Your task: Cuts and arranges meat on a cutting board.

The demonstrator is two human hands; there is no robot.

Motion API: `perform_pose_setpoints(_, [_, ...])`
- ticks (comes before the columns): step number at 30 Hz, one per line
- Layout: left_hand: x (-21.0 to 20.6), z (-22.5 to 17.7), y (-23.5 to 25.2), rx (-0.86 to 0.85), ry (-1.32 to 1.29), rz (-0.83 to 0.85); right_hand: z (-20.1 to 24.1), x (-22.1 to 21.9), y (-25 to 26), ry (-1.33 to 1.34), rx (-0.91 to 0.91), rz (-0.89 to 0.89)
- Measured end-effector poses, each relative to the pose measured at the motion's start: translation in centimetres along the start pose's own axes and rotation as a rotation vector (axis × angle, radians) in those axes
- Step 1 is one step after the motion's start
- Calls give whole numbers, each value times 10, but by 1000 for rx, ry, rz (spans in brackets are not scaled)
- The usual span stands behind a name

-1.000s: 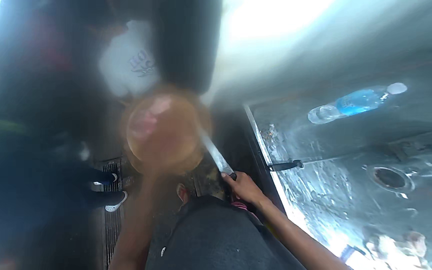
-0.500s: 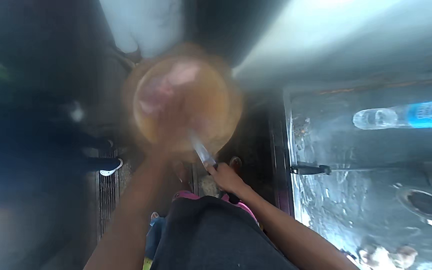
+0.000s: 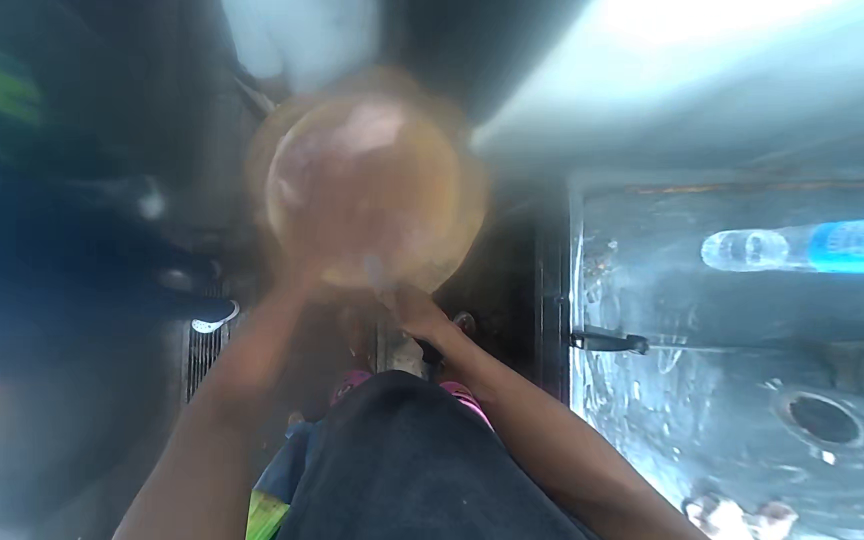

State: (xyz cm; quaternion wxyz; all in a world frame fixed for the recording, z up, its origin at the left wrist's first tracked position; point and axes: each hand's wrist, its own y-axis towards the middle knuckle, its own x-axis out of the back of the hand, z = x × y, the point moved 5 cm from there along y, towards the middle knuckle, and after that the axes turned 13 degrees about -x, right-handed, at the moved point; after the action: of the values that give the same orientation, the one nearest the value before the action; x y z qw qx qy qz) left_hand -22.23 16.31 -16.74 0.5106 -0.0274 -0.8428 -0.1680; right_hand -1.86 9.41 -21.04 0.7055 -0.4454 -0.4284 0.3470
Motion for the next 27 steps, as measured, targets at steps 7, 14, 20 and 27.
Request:
perform_pose_setpoints(7, [-62,14,-8,-4,246,312,-26,-11,-13,18,-120,28])
perform_pose_setpoints(14, [-60,14,-7,14,271,231,13,-11,-1,-34,-97,6])
perform_pose_setpoints(20, [-53,10,-4,58,260,241,-7,-22,-12,-54,-86,2])
perform_pose_setpoints(27, [-30,9,-25,74,112,17,-92,-50,-44,-50,-64,-5])
